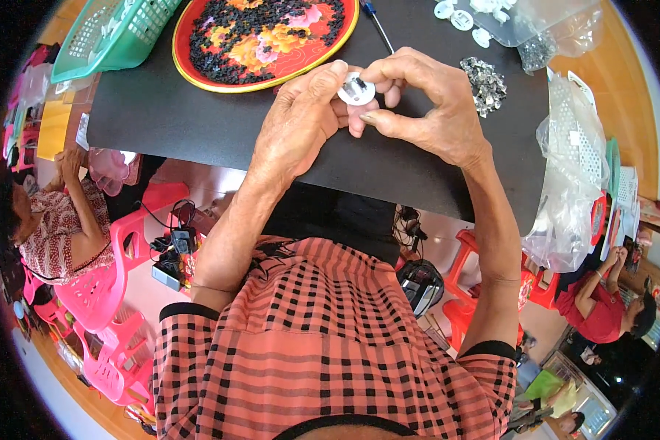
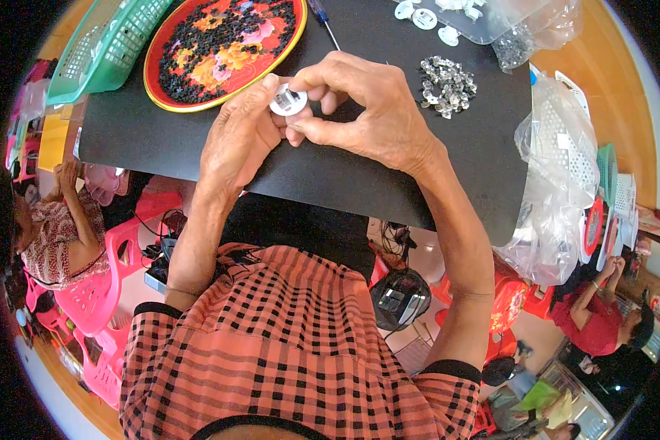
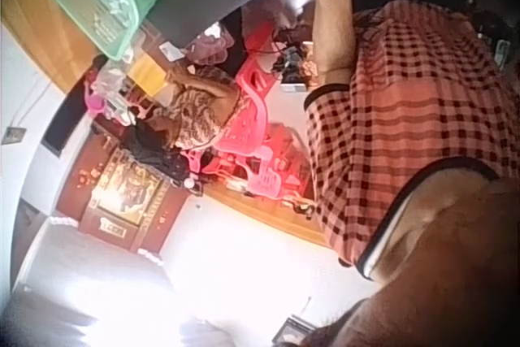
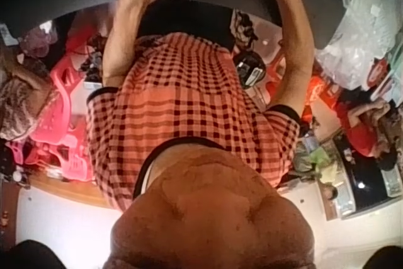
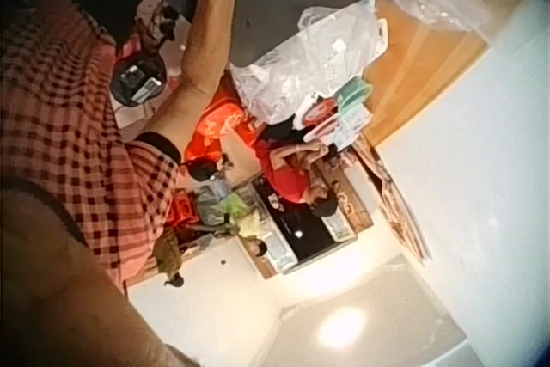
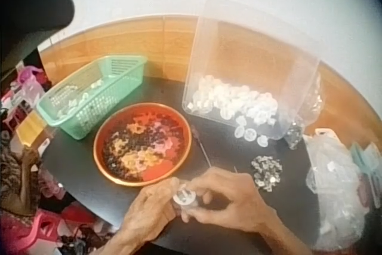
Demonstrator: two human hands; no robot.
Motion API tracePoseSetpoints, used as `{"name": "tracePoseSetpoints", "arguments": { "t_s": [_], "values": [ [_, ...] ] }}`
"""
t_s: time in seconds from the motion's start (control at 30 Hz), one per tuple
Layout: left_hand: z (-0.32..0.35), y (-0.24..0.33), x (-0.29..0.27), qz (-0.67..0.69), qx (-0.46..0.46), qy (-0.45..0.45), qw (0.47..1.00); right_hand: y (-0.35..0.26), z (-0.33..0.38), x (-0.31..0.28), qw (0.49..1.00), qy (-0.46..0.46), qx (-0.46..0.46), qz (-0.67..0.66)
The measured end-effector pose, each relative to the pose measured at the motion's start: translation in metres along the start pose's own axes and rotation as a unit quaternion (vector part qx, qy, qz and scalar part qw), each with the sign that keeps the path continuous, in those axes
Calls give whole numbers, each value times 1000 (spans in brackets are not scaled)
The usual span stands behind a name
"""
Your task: The person assembles small components by picking up metal pieces and inserting them into white plastic bases by hand.
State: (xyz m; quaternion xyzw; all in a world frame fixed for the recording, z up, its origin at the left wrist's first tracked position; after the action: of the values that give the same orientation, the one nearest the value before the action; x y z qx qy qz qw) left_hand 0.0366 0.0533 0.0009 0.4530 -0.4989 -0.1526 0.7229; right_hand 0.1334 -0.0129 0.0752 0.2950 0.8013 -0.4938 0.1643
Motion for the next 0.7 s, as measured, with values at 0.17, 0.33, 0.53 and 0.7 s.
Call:
{"name": "tracePoseSetpoints", "arguments": {
  "t_s": [0.17, 0.33, 0.53, 0.7],
  "values": [
    [0, 0, -3, 10, 13, 10, 1000, -4, -1, 0, 999, 20, -37, 15],
    [2, 2, 1, -40, 18, 7, 999, -8, 0, 0, 997, 14, -60, 43],
    [2, 1, -2, -100, 32, 15, 994, 2, 0, -3, 999, 3, -39, -2],
    [3, 2, 0, -68, 32, 14, 997, -6, -3, -4, 998, 26, -42, 28]
  ]
}}
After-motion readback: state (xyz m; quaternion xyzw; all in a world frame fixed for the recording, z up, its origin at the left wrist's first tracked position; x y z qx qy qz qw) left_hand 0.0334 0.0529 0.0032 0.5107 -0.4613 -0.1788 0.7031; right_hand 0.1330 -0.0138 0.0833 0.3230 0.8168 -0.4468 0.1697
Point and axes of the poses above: each hand's wrist, its own z-axis away from the middle knuckle, its own x-axis out of the palm, y = z × x, the point moved 7 cm from there along -z, towards the middle knuckle, and after that the axes turned 2 degrees about -x, right-handed, at the moved point
